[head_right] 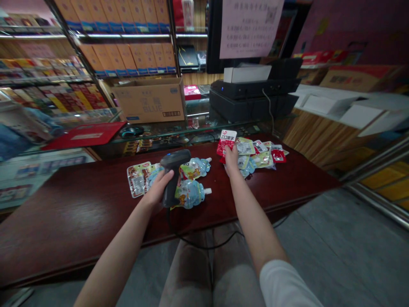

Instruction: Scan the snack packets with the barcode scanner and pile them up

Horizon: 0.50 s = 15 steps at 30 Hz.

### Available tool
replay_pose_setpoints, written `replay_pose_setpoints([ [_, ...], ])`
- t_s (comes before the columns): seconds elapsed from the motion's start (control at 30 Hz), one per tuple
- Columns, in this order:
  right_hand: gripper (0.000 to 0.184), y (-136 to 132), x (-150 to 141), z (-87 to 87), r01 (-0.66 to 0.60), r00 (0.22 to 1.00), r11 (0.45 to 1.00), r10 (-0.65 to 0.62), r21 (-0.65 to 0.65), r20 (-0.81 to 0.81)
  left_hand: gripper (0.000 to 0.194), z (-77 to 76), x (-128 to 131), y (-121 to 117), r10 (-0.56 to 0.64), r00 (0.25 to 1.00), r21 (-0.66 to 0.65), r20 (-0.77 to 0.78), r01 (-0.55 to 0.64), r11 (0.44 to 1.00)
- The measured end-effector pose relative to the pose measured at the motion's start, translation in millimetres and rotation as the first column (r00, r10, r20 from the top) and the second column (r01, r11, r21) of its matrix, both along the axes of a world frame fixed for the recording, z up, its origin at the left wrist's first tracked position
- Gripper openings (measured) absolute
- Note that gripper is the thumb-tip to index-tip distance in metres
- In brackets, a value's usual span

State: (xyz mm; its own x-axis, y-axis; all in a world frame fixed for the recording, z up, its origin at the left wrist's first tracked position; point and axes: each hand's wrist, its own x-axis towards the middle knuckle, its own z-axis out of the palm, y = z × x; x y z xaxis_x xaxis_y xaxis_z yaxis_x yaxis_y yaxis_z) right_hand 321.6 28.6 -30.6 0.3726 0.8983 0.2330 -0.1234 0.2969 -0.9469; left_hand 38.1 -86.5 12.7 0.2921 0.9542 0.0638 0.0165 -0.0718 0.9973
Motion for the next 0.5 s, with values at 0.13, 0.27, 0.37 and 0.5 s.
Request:
replay_pose_setpoints([
  [0.13,0.027,-13,-13,16.0,-0.051,0.956,0.999,0.049,-0.002,-0.29,0.055,2.5,3,-2,-0.028,1.0,0.011,0.01,0.028,1.0],
  [0.27,0.019,-20,-23,24.0,-0.143,0.932,0.99,0.134,-0.004,-0.337,0.054,5.3,6,-9,-0.062,0.998,-0.005,0.024,0.062,0.998],
  [0.37,0.015,-20,-27,25.6,-0.209,0.909,0.978,0.193,-0.002,-0.37,0.055,5.2,10,-15,-0.108,0.994,-0.036,0.024,0.109,0.993],
  [0.5,0.021,-20,-26,24.7,-0.254,0.916,0.967,0.237,-0.011,-0.323,0.055,1.5,16,-18,-0.138,0.99,-0.082,0.004,0.138,0.987],
])
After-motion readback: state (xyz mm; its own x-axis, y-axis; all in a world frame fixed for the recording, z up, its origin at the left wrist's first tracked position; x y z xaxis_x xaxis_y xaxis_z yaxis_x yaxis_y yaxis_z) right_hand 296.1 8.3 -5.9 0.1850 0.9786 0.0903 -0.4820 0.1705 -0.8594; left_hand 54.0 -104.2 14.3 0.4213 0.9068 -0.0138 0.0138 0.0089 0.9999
